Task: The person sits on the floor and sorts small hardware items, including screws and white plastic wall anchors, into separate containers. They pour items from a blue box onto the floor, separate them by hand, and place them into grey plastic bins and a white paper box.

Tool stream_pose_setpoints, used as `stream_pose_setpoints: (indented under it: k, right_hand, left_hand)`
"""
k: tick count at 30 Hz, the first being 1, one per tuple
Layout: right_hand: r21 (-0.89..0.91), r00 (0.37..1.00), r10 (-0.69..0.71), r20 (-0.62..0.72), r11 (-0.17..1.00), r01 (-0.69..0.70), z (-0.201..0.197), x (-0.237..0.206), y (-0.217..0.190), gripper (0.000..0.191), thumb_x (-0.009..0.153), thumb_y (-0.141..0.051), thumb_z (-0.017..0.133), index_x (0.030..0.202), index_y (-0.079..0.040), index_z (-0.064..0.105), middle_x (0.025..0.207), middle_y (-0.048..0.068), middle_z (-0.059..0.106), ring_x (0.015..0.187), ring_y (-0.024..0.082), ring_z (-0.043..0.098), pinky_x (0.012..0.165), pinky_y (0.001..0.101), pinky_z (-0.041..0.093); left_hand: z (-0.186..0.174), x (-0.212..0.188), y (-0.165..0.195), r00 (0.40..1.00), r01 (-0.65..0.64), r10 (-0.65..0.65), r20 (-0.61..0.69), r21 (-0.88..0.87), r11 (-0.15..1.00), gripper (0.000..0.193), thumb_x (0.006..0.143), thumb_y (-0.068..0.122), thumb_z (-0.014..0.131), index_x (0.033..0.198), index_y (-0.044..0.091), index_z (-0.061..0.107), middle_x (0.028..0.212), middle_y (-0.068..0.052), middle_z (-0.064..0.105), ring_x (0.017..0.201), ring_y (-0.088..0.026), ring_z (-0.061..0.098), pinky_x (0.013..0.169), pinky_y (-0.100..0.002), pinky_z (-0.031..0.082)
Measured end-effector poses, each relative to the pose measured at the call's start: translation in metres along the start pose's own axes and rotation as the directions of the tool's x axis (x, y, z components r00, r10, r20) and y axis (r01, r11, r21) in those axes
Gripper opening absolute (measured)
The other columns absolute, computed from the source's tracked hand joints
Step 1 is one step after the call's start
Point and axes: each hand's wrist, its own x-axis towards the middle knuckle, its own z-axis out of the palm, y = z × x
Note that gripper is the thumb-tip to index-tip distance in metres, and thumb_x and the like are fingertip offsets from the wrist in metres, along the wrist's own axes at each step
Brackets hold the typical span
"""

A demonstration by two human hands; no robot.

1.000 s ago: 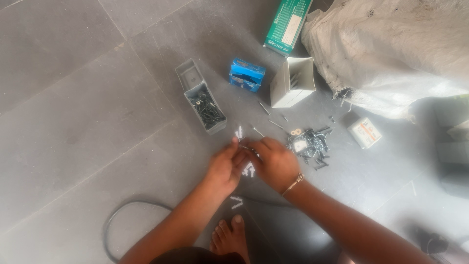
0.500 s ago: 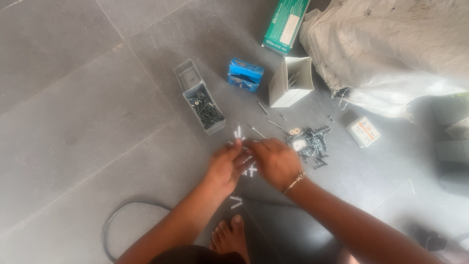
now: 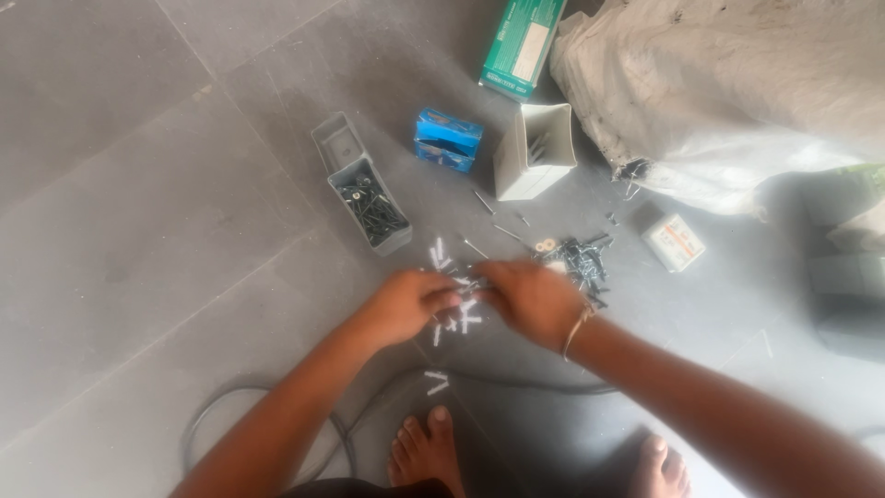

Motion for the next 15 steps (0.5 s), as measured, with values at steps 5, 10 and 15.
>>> stream_pose_setpoints:
  k: [5, 10, 15]
  right_hand:
    - [-0.227, 0.914, -0.403, -0.032, 0.894, 0.386, -0.022, -0.008, 0.004, 0.014, 0.1, -0.016, 0.062, 0.112, -0.012, 0.067, 0.091, 0.002, 0.071, 0.074, 0.018, 0.064, 0.063, 0.0321, 0.054]
    - [0.413, 0.375, 0.534, 0.758, 0.053, -0.909, -0.02, -0.016, -0.007, 0.033, 0.102, -0.036, 0.058, 0.114, -0.008, 0.071, 0.081, 0.003, 0.066, 0.057, 0.021, 0.047, 0.054, 0.0365, 0.047]
    - [0.073, 0.925, 0.213, 0.316, 0.966, -0.247, -0.023, -0.023, 0.004, 0.031, 0.099, -0.035, 0.056, 0.11, -0.01, 0.071, 0.075, 0.005, 0.071, 0.058, 0.016, 0.061, 0.059, 0.0339, 0.052]
  left_hand:
    - [0.008, -0.007, 0.013, 0.996, 0.024, -0.03, 0.081, 0.08, 0.996, 0.024, 0.099, 0.025, 0.063, 0.11, 0.009, 0.076, 0.089, -0.005, 0.077, 0.08, -0.016, 0.074, 0.077, -0.032, 0.061]
    - [0.03, -0.025, 0.012, 0.788, -0.421, 0.614, 0.045, 0.766, 0.485, 0.035, 0.085, 0.01, 0.065, 0.118, 0.012, 0.075, 0.095, -0.009, 0.074, 0.086, -0.024, 0.07, 0.074, -0.039, 0.057]
    - [0.029, -0.009, 0.022, 0.995, -0.057, 0.032, 0.089, 0.293, 0.955, 0.035, 0.111, 0.032, 0.055, 0.098, 0.006, 0.075, 0.088, -0.008, 0.075, 0.082, -0.02, 0.074, 0.082, -0.034, 0.058]
